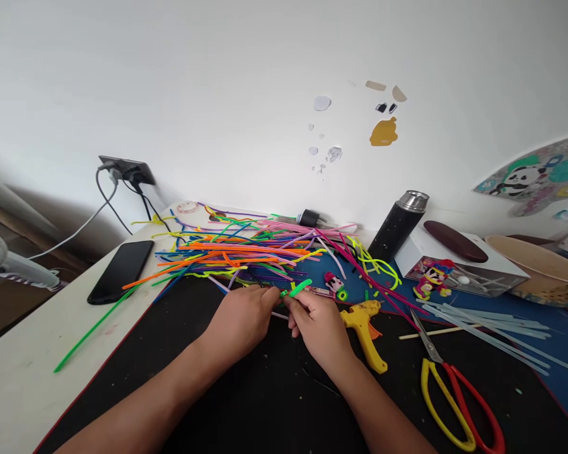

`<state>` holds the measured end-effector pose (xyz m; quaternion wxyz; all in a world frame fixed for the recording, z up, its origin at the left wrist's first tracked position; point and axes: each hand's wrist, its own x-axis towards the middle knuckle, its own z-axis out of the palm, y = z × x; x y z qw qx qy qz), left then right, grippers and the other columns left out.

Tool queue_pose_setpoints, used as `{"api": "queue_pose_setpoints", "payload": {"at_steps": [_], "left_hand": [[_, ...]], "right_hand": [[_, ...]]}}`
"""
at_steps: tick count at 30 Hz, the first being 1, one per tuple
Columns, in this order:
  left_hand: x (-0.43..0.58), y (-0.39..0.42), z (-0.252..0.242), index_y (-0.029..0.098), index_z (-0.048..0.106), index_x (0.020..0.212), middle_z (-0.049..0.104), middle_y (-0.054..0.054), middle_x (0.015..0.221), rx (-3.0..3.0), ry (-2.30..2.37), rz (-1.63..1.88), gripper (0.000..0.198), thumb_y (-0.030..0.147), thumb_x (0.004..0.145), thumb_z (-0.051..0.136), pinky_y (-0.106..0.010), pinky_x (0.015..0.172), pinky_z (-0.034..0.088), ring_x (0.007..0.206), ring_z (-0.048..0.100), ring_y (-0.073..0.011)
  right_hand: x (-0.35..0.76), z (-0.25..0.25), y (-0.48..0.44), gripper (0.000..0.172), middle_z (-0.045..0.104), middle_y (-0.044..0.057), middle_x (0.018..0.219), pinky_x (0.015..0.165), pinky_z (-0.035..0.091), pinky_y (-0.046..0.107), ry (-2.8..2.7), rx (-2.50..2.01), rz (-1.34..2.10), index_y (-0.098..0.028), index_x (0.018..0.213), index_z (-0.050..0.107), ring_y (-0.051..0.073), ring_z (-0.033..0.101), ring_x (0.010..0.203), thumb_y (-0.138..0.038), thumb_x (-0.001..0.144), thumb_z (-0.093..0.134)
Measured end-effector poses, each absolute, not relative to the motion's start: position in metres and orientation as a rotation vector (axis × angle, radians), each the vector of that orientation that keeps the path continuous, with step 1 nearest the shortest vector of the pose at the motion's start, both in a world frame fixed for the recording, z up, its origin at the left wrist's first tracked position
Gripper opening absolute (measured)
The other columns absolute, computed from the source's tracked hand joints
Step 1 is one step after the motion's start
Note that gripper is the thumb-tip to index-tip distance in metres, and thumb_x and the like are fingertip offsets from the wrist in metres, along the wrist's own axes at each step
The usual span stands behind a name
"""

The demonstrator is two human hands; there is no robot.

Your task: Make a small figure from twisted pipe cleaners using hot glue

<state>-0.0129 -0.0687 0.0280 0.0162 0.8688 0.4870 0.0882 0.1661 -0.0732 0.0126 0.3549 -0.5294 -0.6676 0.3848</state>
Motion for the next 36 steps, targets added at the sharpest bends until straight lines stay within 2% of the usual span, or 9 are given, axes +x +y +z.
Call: {"api": "queue_pose_setpoints", "payload": {"at_steps": [6, 11, 20, 30, 36], "left_hand": [[-0.007, -0.072, 0.037, 0.017, 0.065, 0.097, 0.073, -0.009, 0.088, 2.642, 1.544, 0.014, 0.020, 0.008, 0.094, 0.048, -0.033, 0.070, 0.050, 0.082, 0.070, -0.0262], [-0.003, -0.076, 0.041, 0.017, 0.067, 0.098, 0.072, -0.010, 0.086, 2.656, 1.557, -0.058, 0.021, 0.006, 0.092, 0.050, -0.036, 0.070, 0.051, 0.083, 0.070, -0.0285], [-0.012, -0.074, 0.040, 0.017, 0.070, 0.089, 0.072, -0.010, 0.083, 2.726, 1.490, 0.029, 0.018, 0.008, 0.093, 0.055, -0.034, 0.069, 0.051, 0.080, 0.070, -0.0274], [-0.014, -0.072, 0.039, 0.019, 0.073, 0.087, 0.074, -0.009, 0.081, 2.627, 1.522, 0.128, 0.022, 0.014, 0.095, 0.053, -0.029, 0.064, 0.046, 0.076, 0.071, -0.0244], [-0.015, -0.074, 0.035, 0.023, 0.075, 0.081, 0.075, -0.005, 0.077, 2.466, 1.510, 0.340, 0.028, 0.018, 0.095, 0.051, -0.027, 0.062, 0.041, 0.073, 0.071, -0.0220]], "right_hand": [[0.165, 0.008, -0.074, 0.037, 0.065, -0.002, 0.056, 0.055, 0.040, 0.026, -1.858, -1.401, 0.939, -0.023, 0.066, 0.059, 0.015, 0.062, 0.048, -0.029, 0.102, 0.053], [0.163, 0.008, -0.075, 0.036, 0.066, -0.002, 0.055, 0.054, 0.037, 0.027, -1.919, -1.420, 0.898, -0.024, 0.065, 0.059, 0.016, 0.061, 0.046, -0.029, 0.101, 0.055], [0.165, 0.011, -0.075, 0.040, 0.063, -0.002, 0.050, 0.055, 0.037, 0.027, -1.929, -1.396, 0.920, -0.023, 0.061, 0.061, 0.016, 0.061, 0.047, -0.030, 0.100, 0.057], [0.162, 0.016, -0.077, 0.029, 0.069, -0.003, 0.060, 0.056, 0.041, 0.026, -1.871, -1.350, 0.979, -0.024, 0.072, 0.067, 0.015, 0.062, 0.050, -0.027, 0.099, 0.056], [0.161, 0.017, -0.078, 0.029, 0.068, -0.003, 0.062, 0.056, 0.043, 0.025, -1.813, -1.306, 1.009, -0.024, 0.072, 0.066, 0.014, 0.063, 0.049, -0.025, 0.099, 0.055]]}}
